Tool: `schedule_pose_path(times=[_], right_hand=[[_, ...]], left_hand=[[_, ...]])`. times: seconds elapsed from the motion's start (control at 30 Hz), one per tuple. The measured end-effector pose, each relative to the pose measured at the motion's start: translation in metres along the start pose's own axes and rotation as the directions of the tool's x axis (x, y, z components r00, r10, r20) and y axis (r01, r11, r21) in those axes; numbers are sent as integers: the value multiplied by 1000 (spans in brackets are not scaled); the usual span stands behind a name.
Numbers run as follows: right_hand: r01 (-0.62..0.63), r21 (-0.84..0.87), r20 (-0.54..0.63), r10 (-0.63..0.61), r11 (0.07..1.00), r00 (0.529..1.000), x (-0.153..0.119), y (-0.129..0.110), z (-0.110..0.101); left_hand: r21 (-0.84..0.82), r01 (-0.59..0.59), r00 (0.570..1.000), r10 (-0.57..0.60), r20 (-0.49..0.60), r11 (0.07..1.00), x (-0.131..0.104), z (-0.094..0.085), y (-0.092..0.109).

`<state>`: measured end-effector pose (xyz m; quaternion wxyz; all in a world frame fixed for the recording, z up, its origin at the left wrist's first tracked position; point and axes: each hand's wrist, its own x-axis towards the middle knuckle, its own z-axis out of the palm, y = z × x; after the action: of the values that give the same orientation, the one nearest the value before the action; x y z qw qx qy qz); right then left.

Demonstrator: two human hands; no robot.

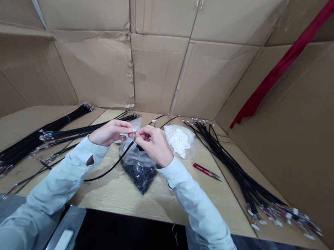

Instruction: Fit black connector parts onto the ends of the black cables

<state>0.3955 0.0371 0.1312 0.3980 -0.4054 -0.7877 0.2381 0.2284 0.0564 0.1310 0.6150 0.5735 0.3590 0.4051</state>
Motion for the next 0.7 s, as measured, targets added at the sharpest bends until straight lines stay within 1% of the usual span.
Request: schedule_pose_path(times=[0.17, 0.43, 0.7], right_hand=[[6, 4, -10, -6, 1000, 1000, 0, 2, 1], [-19, 12, -26, 19, 1000, 999, 1, 3, 2], [-26, 21, -22, 27, 999, 999, 1, 5, 3]], left_hand=[[13, -17, 1000, 17, -13, 1000, 0, 0, 0], [13, -27, 998, 28, -60, 1000, 0, 3, -1], [23, -46, 996, 47, -75, 999, 1, 4, -3]])
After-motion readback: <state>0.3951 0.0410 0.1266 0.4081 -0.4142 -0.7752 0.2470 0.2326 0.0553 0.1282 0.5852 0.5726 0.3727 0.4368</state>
